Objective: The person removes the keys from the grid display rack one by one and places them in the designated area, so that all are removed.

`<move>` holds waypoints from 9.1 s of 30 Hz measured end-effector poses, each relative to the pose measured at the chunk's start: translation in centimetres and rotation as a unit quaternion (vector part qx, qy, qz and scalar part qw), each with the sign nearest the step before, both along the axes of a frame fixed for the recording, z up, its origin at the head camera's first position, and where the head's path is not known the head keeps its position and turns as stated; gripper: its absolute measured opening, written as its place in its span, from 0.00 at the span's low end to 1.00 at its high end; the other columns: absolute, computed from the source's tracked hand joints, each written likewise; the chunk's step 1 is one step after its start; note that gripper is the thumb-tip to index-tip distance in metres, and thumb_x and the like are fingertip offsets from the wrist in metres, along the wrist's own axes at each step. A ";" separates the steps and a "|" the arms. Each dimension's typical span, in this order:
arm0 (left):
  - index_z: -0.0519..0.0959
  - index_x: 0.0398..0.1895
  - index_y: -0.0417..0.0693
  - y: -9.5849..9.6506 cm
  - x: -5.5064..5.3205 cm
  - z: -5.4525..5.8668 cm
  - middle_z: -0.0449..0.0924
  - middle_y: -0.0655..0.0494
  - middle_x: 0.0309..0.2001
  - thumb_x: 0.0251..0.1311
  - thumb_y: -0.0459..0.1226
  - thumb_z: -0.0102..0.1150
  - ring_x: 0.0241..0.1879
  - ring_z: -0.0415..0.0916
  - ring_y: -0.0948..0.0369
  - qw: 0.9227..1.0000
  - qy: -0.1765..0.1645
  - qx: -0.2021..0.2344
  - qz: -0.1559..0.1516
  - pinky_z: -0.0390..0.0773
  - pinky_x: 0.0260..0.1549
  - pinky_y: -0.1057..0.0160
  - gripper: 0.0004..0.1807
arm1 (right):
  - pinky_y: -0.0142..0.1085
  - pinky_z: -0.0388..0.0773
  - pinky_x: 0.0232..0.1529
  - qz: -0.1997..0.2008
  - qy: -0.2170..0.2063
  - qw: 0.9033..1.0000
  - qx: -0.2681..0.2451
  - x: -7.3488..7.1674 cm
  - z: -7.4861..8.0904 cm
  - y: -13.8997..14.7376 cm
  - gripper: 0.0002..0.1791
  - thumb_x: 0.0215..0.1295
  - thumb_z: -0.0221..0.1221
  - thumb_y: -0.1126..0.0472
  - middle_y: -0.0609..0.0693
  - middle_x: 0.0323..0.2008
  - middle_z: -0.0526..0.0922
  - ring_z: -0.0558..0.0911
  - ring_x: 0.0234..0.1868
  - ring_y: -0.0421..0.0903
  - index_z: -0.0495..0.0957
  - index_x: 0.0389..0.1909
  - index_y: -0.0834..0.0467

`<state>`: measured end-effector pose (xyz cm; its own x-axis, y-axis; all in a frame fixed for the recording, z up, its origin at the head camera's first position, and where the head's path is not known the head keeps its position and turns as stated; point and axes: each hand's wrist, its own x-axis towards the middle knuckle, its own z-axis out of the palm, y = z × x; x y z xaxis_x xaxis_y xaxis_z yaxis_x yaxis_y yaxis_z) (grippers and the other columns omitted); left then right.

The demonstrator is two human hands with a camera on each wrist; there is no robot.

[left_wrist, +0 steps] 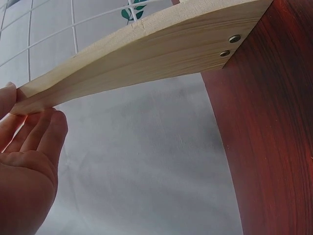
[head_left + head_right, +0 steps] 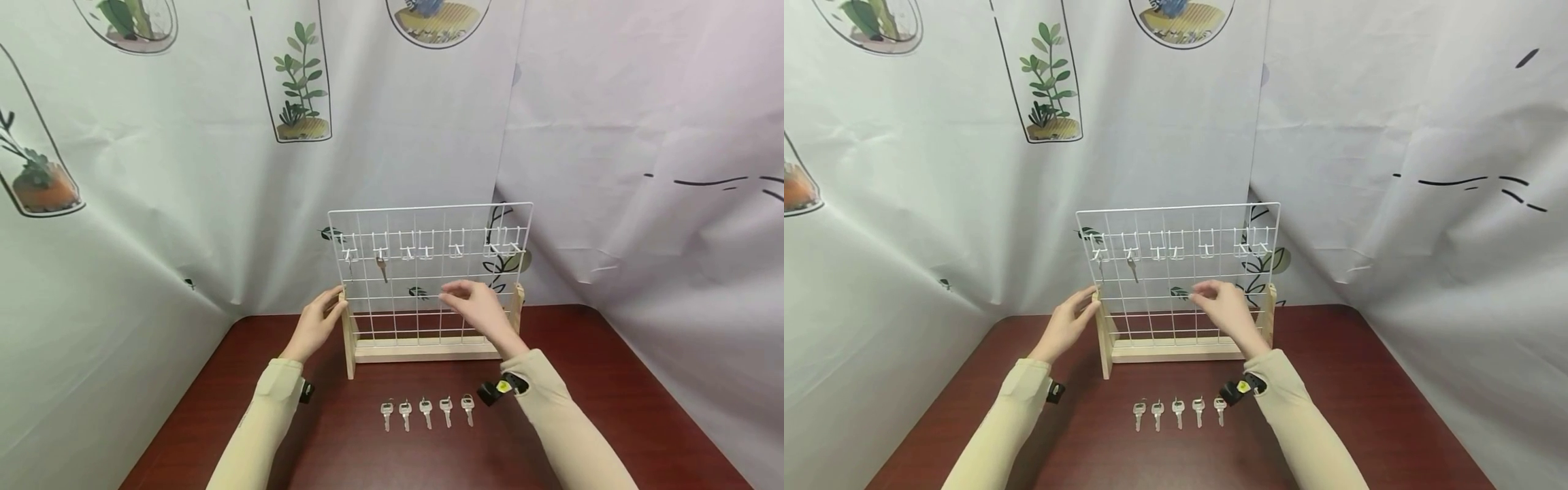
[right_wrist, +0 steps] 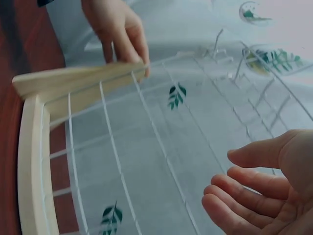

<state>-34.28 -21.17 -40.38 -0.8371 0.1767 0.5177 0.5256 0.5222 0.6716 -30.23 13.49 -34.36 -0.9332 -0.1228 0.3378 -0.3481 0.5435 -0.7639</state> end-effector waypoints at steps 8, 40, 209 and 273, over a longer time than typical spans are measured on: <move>0.72 0.69 0.38 0.1 0.0 -0.1 0.74 0.40 0.65 0.73 0.40 0.58 0.62 0.75 0.46 1.000 0.003 0.000 -0.003 0.78 0.59 0.50 0.26 | 0.46 0.86 0.48 0.027 -0.018 0.994 -0.101 -1.3 1.0 -3.2 0.17 0.69 0.64 0.58 0.59 0.47 0.87 0.87 0.41 0.51 0.83 0.53 0.64; 0.72 0.69 0.39 0.1 0.2 -0.2 0.75 0.41 0.64 0.73 0.40 0.57 0.63 0.74 0.46 1.000 0.005 0.010 -0.009 0.77 0.60 0.50 0.25 | 0.37 0.85 0.48 0.099 -0.031 0.959 -0.264 -2.9 3.4 -10.7 0.19 0.66 0.66 0.63 0.61 0.49 0.86 0.86 0.48 0.54 0.80 0.55 0.67; 0.72 0.69 0.37 0.2 -0.5 0.0 0.74 0.38 0.64 0.73 0.37 0.57 0.62 0.74 0.43 1.000 0.022 0.009 0.005 0.78 0.59 0.50 0.24 | 0.34 0.84 0.26 0.083 -0.151 0.985 0.016 4.1 -14.3 8.6 0.05 0.63 0.64 0.65 0.49 0.26 0.85 0.82 0.25 0.43 0.83 0.31 0.64; 0.71 0.71 0.40 0.2 0.2 0.0 0.72 0.40 0.66 0.74 0.40 0.57 0.63 0.74 0.45 1.000 -0.009 -0.009 0.008 0.78 0.59 0.48 0.26 | 0.48 0.80 0.48 -0.042 0.017 0.992 0.116 2.7 -3.0 10.3 0.16 0.69 0.64 0.50 0.53 0.44 0.88 0.84 0.48 0.54 0.87 0.48 0.57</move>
